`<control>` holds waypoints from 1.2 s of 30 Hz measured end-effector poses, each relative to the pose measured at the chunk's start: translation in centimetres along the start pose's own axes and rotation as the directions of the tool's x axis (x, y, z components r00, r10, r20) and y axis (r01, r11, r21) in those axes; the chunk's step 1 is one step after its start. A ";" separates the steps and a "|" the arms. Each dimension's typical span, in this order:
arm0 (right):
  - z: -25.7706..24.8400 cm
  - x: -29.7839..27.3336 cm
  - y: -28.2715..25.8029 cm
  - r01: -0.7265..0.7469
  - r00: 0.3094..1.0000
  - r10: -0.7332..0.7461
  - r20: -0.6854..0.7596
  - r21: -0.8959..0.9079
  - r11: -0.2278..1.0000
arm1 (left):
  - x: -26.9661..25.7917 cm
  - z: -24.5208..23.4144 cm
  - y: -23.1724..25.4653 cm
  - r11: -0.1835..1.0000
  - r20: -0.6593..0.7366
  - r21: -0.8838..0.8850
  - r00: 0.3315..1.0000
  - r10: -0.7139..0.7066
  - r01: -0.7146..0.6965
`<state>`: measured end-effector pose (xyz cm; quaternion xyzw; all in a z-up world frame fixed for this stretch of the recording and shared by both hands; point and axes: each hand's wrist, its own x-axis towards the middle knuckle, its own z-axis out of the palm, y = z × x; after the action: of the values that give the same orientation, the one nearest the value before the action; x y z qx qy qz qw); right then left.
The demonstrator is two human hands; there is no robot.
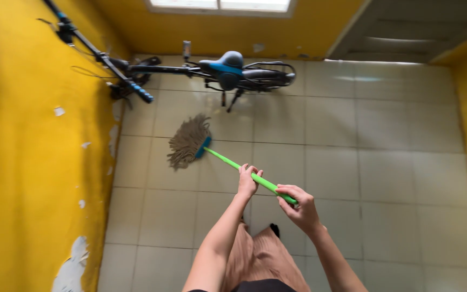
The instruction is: Mopping a tiled floor in a room.
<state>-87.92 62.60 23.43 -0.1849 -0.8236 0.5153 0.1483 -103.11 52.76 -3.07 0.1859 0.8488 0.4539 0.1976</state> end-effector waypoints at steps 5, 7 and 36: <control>-6.6 -5.2 1.3 0.035 0.993 -0.041 -0.110 -0.049 0.998 | -3.1 6.3 5.3 0.999 0.136 -0.024 0.990 0.047 -0.044; -9.1 -8.0 1.5 -0.003 0.989 -0.005 -0.150 -0.053 0.999 | -4.9 9.5 6.9 0.997 0.176 -0.021 0.981 0.083 -0.080; -16.6 -26.5 2.1 -0.141 0.875 0.097 -0.475 -0.057 0.988 | -16.7 21.8 12.5 0.800 0.858 -0.014 0.403 0.318 -0.600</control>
<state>-56.86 64.53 27.16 -0.3611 -0.7722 0.4258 0.3033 -76.16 66.12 -0.84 0.6326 0.6229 0.2141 0.4074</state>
